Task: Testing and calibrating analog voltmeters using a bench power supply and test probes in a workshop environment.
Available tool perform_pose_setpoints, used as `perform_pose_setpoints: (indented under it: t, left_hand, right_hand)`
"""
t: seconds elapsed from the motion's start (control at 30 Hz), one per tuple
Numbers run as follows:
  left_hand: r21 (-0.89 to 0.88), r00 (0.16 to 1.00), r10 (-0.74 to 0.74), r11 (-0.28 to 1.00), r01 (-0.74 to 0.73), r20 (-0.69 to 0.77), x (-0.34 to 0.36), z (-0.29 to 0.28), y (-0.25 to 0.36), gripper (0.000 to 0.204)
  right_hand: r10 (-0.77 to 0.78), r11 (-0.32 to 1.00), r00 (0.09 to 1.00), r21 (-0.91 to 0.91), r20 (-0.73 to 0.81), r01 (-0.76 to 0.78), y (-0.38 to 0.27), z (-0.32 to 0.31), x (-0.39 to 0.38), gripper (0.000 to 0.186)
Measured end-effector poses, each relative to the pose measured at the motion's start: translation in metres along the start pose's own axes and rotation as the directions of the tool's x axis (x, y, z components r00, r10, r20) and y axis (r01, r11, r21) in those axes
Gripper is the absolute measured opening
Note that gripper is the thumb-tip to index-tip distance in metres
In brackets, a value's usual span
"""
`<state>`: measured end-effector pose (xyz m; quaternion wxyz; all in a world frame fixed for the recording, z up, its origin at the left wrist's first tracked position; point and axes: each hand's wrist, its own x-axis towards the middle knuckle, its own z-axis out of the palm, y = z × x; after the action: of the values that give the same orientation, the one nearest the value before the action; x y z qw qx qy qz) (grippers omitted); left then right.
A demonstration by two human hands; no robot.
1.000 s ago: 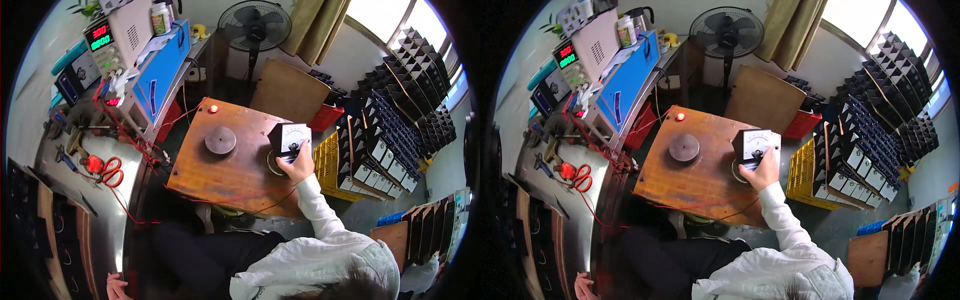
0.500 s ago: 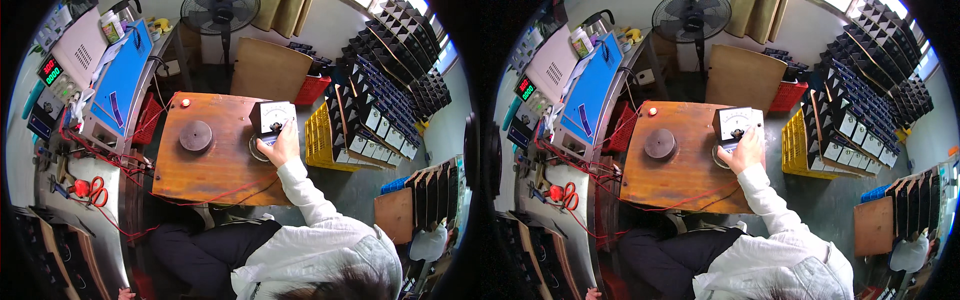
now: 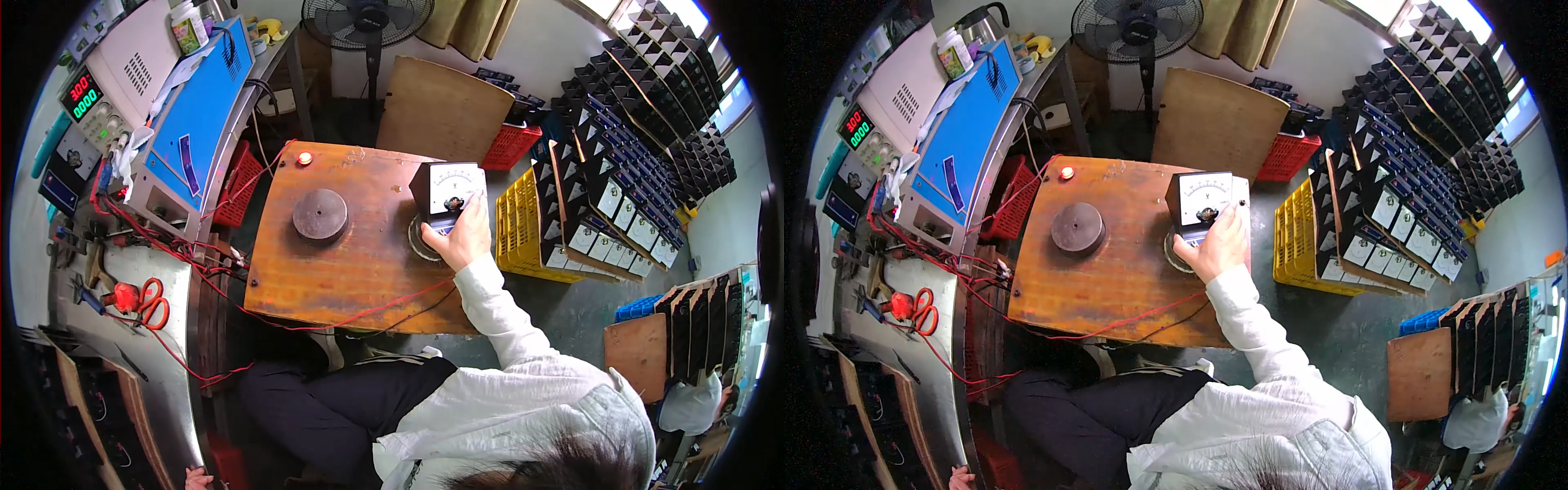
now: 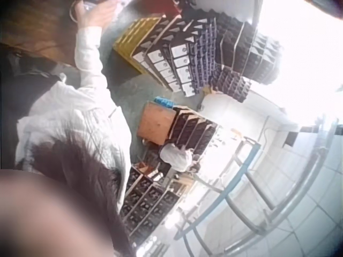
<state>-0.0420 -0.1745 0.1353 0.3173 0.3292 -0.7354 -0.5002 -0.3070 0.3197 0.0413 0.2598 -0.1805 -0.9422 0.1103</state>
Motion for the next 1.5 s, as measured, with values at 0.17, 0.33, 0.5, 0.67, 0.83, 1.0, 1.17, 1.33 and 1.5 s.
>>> perform_pose_setpoints:
  t: [0.17,0.33,0.5,0.67,0.83,1.0,1.17,1.33,1.5]
  left_hand:
    - [-0.014,1.0,0.009,1.0,-0.009,-0.007,-0.001,0.003,-0.003,0.034]
    - [0.035,0.999,0.046,0.998,-0.046,0.012,-0.005,-0.001,-0.004,0.026]
    - [0.202,0.975,0.218,0.954,-0.223,0.047,0.008,0.0,-0.01,0.024]
    - [0.249,0.95,0.304,0.927,-0.279,-0.07,-0.016,0.014,-0.005,0.008]
    - [0.312,0.928,0.353,0.9,-0.303,-0.117,-0.055,0.029,0.019,0.027]
    - [0.384,0.888,0.459,0.825,-0.415,-0.026,-0.061,0.053,0.028,0.085]
    - [0.132,0.941,0.229,0.971,-0.201,-0.248,-0.032,0.047,0.01,0.109]
    - [-0.024,0.98,0.187,0.982,-0.189,-0.062,-0.001,0.013,0.002,0.107]
    - [-0.091,0.98,0.199,0.975,-0.2,-0.026,0.011,0.007,0.002,0.107]
  right_hand:
    - [0.056,0.996,0.982,0.056,0.178,-0.067,0.003,-0.014,0.008,0.116]
    - [-0.025,0.999,0.987,0.041,0.157,0.019,0.003,0.0,0.011,0.103]
    - [-0.005,1.0,0.983,0.009,0.182,0.004,0.012,-0.003,0.015,0.111]
    - [-0.143,0.936,0.987,0.315,-0.075,0.159,0.057,0.037,0.019,0.107]
    - [-0.464,0.781,0.869,0.383,-0.172,0.493,-0.072,-0.001,-0.038,0.108]
    - [-0.888,0.068,0.446,0.924,-0.116,0.377,-0.242,-0.062,-0.145,0.118]
    - [-0.982,-0.066,0.129,0.897,-0.135,0.438,-0.326,-0.102,-0.195,0.12]
    - [-0.965,-0.069,0.237,0.979,-0.114,0.192,-0.322,-0.08,-0.187,0.09]
    - [-0.931,0.056,0.365,0.993,0.016,0.1,-0.302,-0.09,-0.19,0.068]
